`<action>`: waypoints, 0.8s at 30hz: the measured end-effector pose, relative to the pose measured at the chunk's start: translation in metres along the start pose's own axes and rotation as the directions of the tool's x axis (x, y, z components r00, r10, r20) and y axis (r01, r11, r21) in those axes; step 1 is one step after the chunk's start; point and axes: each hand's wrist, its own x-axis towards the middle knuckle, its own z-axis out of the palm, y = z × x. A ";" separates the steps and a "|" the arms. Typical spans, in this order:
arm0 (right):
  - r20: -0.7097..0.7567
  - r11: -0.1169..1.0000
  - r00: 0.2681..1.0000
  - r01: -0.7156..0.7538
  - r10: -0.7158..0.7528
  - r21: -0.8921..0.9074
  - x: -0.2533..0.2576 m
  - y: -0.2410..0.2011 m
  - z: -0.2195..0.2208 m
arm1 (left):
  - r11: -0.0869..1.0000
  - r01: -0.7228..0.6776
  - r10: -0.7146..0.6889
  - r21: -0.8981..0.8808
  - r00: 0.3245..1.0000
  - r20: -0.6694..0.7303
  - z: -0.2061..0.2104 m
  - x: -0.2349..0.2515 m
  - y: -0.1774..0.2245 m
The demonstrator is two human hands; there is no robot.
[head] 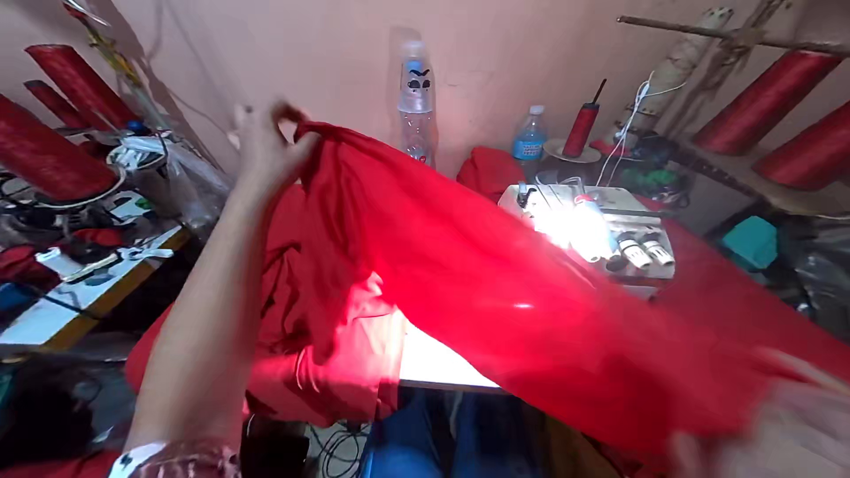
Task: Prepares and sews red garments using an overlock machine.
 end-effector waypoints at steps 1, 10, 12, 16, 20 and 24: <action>0.219 0.984 0.971 -0.126 0.096 0.128 -0.009 0.008 0.033 | 0.996 0.086 -0.086 0.012 0.996 -0.012 0.000 0.005 0.005; 0.706 0.585 0.568 -0.766 0.423 0.266 -0.058 0.034 0.134 | 0.913 0.020 0.096 -0.408 0.960 0.262 0.080 -0.228 0.080; 0.698 0.612 0.570 -0.755 0.432 0.238 -0.057 0.032 0.136 | 0.943 -0.008 0.040 -0.334 0.995 0.089 0.104 -0.251 0.089; 0.698 0.803 0.696 -0.507 0.167 0.314 -0.052 0.040 0.133 | 0.962 0.010 -0.020 -0.274 0.999 -0.035 0.101 -0.256 0.098; 0.591 0.994 0.801 0.104 -0.093 0.015 -0.049 0.041 0.123 | 0.994 -0.092 0.097 0.050 0.989 -0.110 0.074 -0.265 0.079; 0.560 0.924 0.793 0.363 -0.240 -0.118 -0.053 0.052 0.118 | 0.998 -0.053 0.062 0.046 0.968 -0.243 0.063 -0.277 0.062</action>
